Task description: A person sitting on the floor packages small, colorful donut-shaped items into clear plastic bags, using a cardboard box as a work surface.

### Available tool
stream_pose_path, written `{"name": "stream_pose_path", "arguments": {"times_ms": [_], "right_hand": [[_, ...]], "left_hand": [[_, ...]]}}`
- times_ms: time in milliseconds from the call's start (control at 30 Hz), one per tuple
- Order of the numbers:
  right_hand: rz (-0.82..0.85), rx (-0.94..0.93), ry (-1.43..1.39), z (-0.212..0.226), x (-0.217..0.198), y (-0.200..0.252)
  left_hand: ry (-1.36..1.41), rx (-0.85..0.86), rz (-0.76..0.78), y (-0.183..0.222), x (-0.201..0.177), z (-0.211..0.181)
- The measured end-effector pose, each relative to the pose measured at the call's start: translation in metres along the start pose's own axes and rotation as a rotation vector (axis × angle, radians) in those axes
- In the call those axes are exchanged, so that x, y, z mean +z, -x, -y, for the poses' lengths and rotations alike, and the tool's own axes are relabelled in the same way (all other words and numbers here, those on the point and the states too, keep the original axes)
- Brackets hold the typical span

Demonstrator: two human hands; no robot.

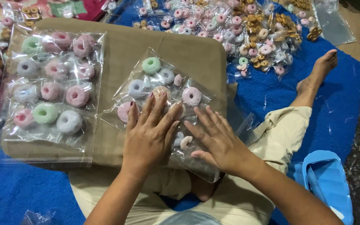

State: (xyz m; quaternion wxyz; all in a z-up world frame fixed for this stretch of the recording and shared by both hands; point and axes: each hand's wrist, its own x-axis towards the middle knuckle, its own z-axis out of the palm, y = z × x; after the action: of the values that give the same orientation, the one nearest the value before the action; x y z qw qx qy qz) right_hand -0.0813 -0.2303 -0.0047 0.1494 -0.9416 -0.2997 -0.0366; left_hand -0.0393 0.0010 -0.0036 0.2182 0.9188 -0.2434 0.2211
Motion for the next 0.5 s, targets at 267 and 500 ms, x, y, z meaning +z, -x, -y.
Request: {"name": "stream_pose_path", "arguments": {"times_ms": [267, 500], "right_hand": [[-0.042, -0.037, 0.040, -0.007, 0.005, -0.002], [0.044, -0.091, -0.057, 0.000, -0.015, 0.027]], "left_hand": [[-0.030, 0.005, 0.002, 0.003, 0.003, 0.002], [-0.026, -0.004, 0.035, 0.002, 0.004, 0.003]]}}
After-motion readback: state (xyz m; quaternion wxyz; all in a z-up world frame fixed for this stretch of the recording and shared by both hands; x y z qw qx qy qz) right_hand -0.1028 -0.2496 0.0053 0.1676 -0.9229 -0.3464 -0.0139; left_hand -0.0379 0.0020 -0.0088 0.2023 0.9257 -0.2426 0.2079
